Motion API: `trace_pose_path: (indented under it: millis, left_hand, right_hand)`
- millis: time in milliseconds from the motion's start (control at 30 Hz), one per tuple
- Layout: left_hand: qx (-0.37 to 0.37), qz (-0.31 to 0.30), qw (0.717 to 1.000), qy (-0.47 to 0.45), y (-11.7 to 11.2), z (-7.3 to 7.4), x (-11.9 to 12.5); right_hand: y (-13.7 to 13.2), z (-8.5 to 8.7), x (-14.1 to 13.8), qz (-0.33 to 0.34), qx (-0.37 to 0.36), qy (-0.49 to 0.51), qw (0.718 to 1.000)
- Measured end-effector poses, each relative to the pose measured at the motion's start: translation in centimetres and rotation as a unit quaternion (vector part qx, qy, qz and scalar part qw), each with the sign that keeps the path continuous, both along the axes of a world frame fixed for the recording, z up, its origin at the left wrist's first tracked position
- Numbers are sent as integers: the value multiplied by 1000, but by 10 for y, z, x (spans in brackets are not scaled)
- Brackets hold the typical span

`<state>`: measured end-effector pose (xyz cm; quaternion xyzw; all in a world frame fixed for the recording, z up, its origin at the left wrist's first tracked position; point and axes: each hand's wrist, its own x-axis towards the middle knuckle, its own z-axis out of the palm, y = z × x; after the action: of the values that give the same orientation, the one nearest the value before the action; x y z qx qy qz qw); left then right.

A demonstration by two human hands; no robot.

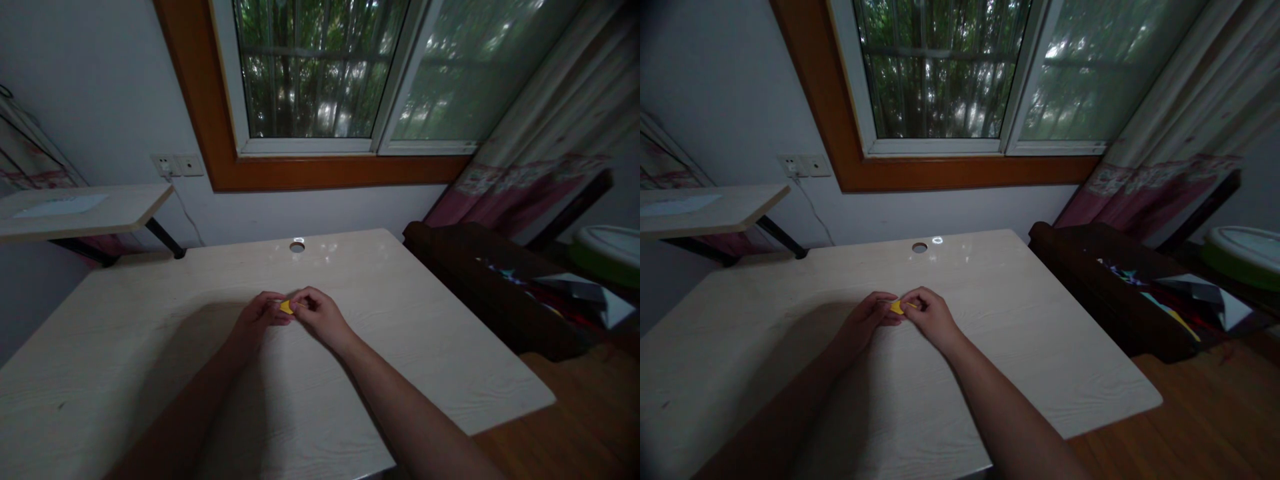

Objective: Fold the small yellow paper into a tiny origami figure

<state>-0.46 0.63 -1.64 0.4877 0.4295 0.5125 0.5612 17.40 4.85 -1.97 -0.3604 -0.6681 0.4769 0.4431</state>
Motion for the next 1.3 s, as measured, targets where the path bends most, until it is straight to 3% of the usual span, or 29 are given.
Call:
trace_pose_path:
  millis: [433, 1300]
  left_hand:
    - [3, -2, 997, 71, 3, -8, -5]
    - [-50, -40, 997, 33, -1, 8, -3]
  right_hand:
    - [-1, 4, 0, 9, -37, 27, 999]
    - [-3, 5, -2, 3, -49, 60, 997]
